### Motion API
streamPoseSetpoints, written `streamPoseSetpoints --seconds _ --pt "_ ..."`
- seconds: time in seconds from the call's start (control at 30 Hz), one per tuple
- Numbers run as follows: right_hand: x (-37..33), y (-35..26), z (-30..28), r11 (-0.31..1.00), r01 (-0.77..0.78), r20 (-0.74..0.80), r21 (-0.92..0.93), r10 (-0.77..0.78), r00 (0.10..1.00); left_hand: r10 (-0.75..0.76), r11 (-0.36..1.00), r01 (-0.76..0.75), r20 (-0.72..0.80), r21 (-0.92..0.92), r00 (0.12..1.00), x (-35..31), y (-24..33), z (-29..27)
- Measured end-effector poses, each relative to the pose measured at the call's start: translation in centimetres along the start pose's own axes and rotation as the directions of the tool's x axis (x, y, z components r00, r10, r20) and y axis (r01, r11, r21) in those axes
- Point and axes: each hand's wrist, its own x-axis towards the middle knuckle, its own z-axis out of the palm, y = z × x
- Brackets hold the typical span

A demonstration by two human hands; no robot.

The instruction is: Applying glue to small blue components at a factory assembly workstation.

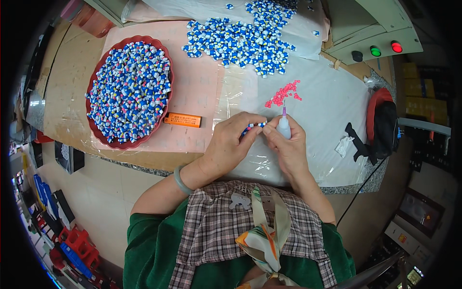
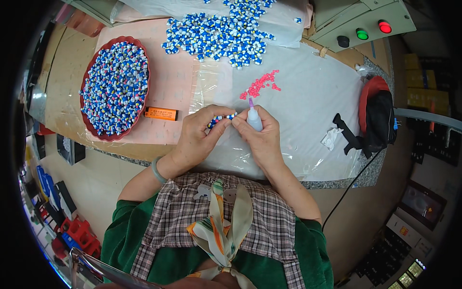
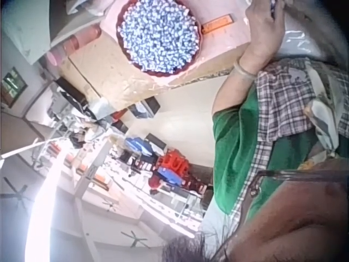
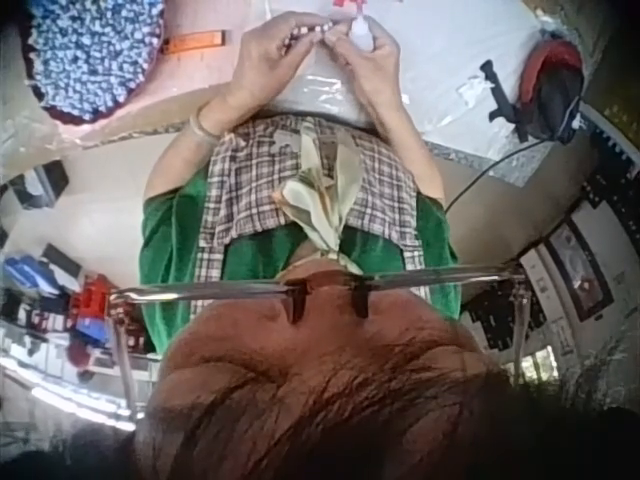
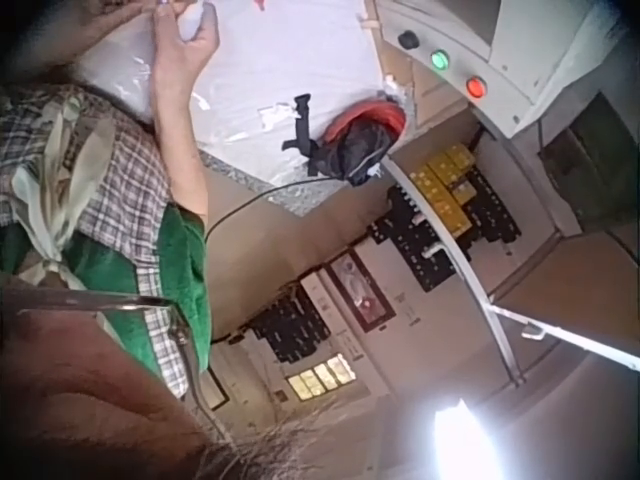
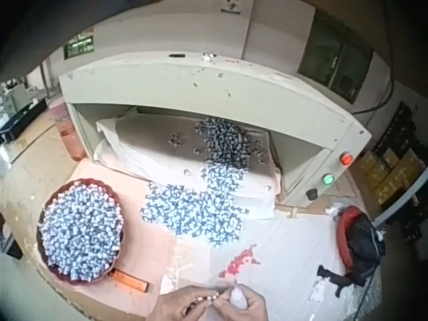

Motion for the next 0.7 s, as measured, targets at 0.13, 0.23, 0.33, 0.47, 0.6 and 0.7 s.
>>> streamPoseSetpoints --seconds 0.13,0.23,0.33,0.47,0.6,0.7 --pt "0.0 -0.3 0.2 0.995 0.076 -0.040 -0.057 -0.079 0.996 -0.016 1.000 0.016 0.011 -0.018 1.000 0.1 0.0 0.1" --pt "0.3 0.2 -0.6 0.990 0.111 -0.009 -0.087 -0.112 0.994 -0.074 0.996 0.077 0.064 -0.043 0.995 0.1 0.1 -0.2" --pt "0.4 -0.6 -0.7 0.983 0.174 0.042 -0.059 -0.171 0.984 -0.398 0.763 0.504 0.320 -0.405 0.860 0.5 0.1 -0.5" --pt "0.8 -1.9 -1.6 0.921 -0.049 0.247 0.387 -0.053 0.968 -0.407 0.447 0.537 0.372 -0.716 0.835 2.3 -0.2 -0.9" --pt "1.1 -1.5 -2.7 0.802 -0.228 0.488 0.552 -0.090 0.868 -0.392 0.258 0.543 0.428 -0.799 0.815 4.0 -0.4 -1.7" --pt "1.4 -1.0 -3.0 0.759 -0.288 0.544 0.583 -0.102 0.833 -0.439 0.447 0.547 0.359 -0.708 0.824 5.4 -0.8 -1.9"
